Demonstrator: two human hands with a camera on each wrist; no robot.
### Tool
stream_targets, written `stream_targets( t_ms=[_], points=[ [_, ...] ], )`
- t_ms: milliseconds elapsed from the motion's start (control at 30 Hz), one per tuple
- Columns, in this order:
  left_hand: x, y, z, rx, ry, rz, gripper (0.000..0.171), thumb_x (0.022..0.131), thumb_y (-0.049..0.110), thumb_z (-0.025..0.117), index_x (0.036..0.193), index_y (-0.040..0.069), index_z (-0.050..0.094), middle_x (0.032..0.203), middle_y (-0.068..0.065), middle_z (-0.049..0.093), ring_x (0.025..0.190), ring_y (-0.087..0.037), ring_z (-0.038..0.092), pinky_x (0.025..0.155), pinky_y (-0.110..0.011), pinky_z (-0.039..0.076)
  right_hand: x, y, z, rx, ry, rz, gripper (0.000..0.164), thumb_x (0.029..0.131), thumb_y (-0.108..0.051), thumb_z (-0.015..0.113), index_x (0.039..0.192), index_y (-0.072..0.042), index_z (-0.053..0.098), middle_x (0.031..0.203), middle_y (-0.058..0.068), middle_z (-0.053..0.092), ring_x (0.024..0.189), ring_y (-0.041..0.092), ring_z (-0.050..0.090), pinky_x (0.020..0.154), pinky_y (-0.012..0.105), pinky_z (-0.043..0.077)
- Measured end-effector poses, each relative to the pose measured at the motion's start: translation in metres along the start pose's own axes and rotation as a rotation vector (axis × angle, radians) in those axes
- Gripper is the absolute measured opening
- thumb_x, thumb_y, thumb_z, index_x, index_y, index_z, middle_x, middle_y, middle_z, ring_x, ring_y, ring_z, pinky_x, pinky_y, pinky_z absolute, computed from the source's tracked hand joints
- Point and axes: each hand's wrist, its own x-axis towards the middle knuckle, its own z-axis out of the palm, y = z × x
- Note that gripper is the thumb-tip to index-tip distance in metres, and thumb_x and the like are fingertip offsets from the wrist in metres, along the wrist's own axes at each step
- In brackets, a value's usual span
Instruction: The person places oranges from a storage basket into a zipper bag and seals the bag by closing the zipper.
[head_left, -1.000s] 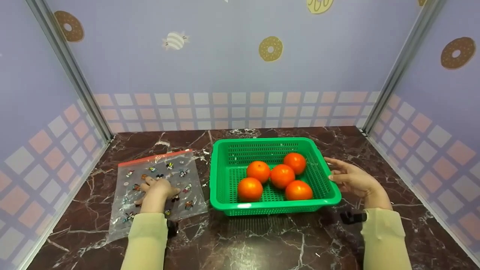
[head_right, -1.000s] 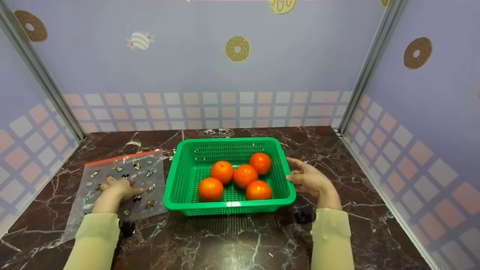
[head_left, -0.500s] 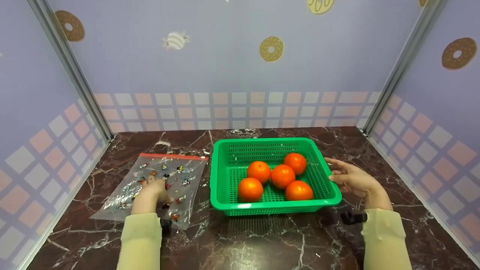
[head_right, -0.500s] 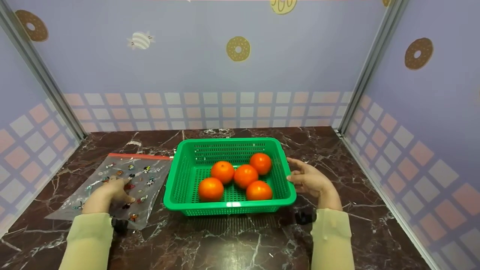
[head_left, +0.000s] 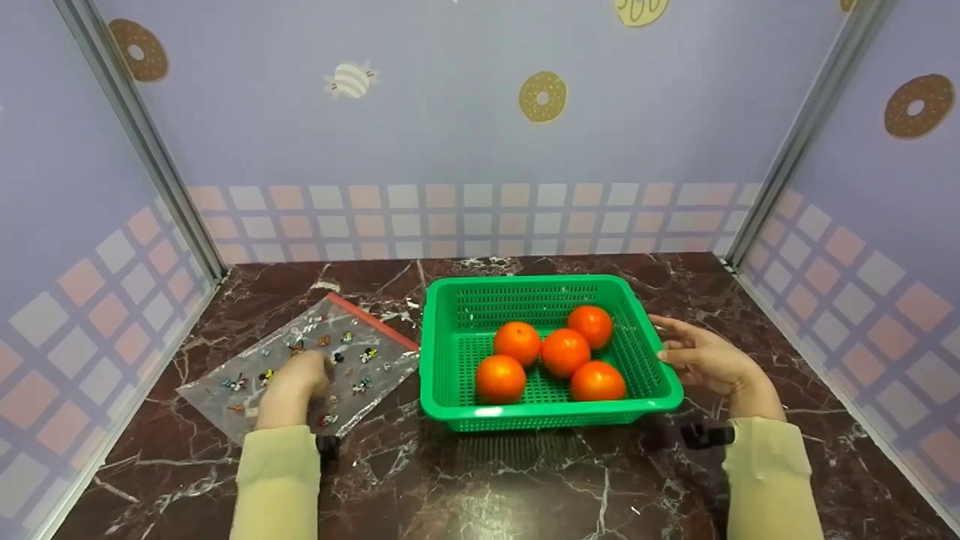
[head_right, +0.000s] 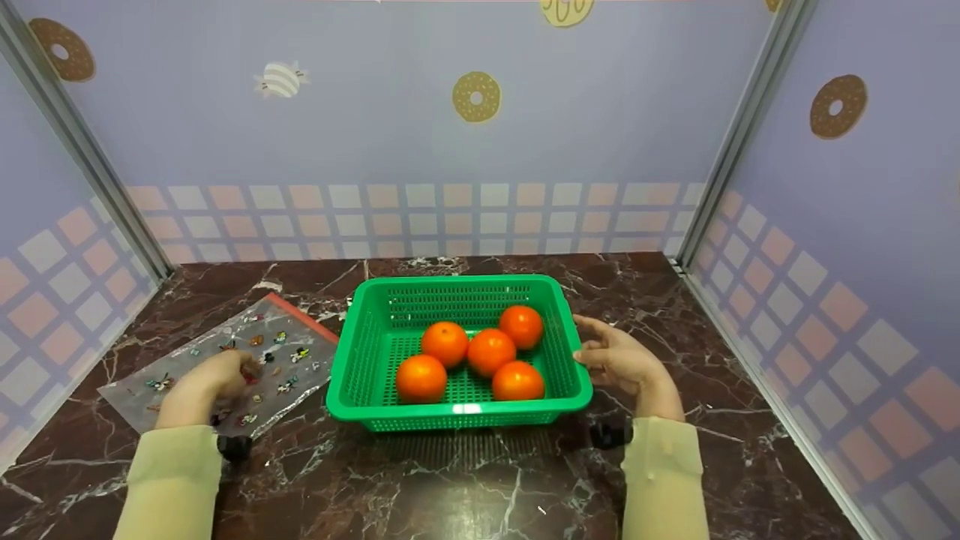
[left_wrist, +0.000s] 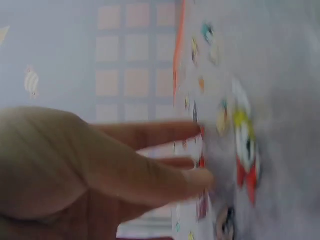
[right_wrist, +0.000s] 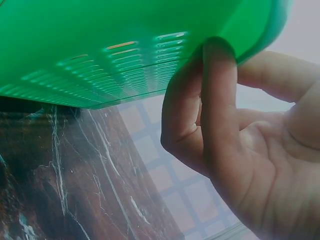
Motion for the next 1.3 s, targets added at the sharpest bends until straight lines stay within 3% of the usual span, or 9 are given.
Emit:
stream_targets(
  t_ms=[133,233,433,600,700,867,1000,1133,1300],
  points=[
    [0.006,0.012,0.006,-0.093,0.034,-0.154,0.065,0.105,0.030,0.049,0.152,-0.011,0.032,0.153,-0.044,0.032,0.142,-0.060,0.034,0.110,-0.074,0.036,0.000,0.001,0.000,0.012,-0.007,-0.003,0.083,0.102,0.000,0.058,0.165,-0.003,0.004,0.114,0.005,0.072,0.096,0.018,0.077,0.084,0.038,0.064],
    [0.009,0.018,0.012,-0.154,0.024,-0.211,0.078,0.108,0.044,0.041,0.155,-0.016,0.021,0.155,-0.051,0.017,0.145,-0.068,0.018,0.115,-0.077,0.026,0.000,0.001,0.000,0.018,-0.006,-0.004,0.083,0.102,0.000,0.057,0.165,-0.003,0.004,0.114,0.005,0.072,0.096,0.018,0.077,0.084,0.039,0.063],
    [0.010,0.019,0.018,-0.288,-0.013,-0.294,0.087,0.106,0.048,0.047,0.158,-0.013,0.014,0.156,-0.048,-0.008,0.146,-0.068,-0.009,0.105,-0.091,0.006,0.000,0.000,0.001,0.009,0.003,-0.002,0.082,0.102,0.000,0.058,0.165,-0.003,0.005,0.114,0.005,0.072,0.096,0.018,0.077,0.084,0.039,0.064],
    [0.010,0.016,0.016,-0.243,-0.060,-0.317,0.095,0.100,0.043,0.064,0.160,-0.009,0.011,0.159,-0.043,-0.013,0.147,-0.065,-0.011,0.106,-0.091,0.008,0.000,0.002,-0.001,0.006,-0.020,-0.011,0.082,0.103,0.000,0.057,0.165,-0.002,0.003,0.120,0.007,0.071,0.101,0.020,0.076,0.087,0.040,0.063],
    [0.008,0.013,0.012,-0.165,-0.088,-0.255,0.091,0.097,0.036,0.071,0.158,-0.010,0.022,0.158,-0.046,-0.007,0.146,-0.067,-0.003,0.108,-0.088,0.016,0.000,0.002,-0.001,0.010,-0.034,-0.021,0.082,0.103,0.001,0.056,0.164,-0.001,0.002,0.121,0.007,0.071,0.103,0.020,0.076,0.088,0.041,0.063],
    [0.000,0.008,0.004,0.022,-0.096,-0.085,0.074,0.091,0.024,0.079,0.139,-0.021,0.045,0.147,-0.054,0.021,0.140,-0.069,0.024,0.114,-0.073,0.033,0.001,0.001,-0.001,0.020,-0.031,-0.028,0.082,0.102,0.002,0.056,0.164,-0.001,0.002,0.117,0.007,0.072,0.101,0.020,0.076,0.087,0.040,0.063],
    [-0.002,0.009,0.001,0.091,-0.121,-0.048,0.064,0.087,0.017,0.081,0.132,-0.019,0.053,0.141,-0.053,0.032,0.135,-0.066,0.035,0.112,-0.067,0.039,0.002,0.002,-0.001,0.028,-0.035,-0.026,0.083,0.102,0.002,0.056,0.164,-0.001,0.002,0.117,0.007,0.072,0.102,0.020,0.076,0.087,0.040,0.063],
    [-0.001,0.017,0.003,0.077,-0.088,-0.046,0.048,0.088,0.011,0.076,0.126,-0.014,0.060,0.135,-0.045,0.050,0.119,-0.055,0.054,0.100,-0.061,0.050,0.001,0.003,-0.002,0.032,-0.024,-0.014,0.083,0.102,0.002,0.057,0.164,-0.002,0.002,0.117,0.006,0.071,0.101,0.020,0.076,0.087,0.040,0.063],
    [0.003,0.042,0.014,-0.024,0.054,-0.033,0.046,0.098,0.023,0.065,0.131,-0.008,0.059,0.133,-0.033,0.061,0.115,-0.049,0.062,0.093,-0.064,0.052,0.001,0.002,-0.001,0.046,-0.031,-0.015,0.083,0.102,0.003,0.056,0.164,-0.002,0.002,0.118,0.007,0.071,0.101,0.021,0.076,0.087,0.040,0.063]
  ],
)
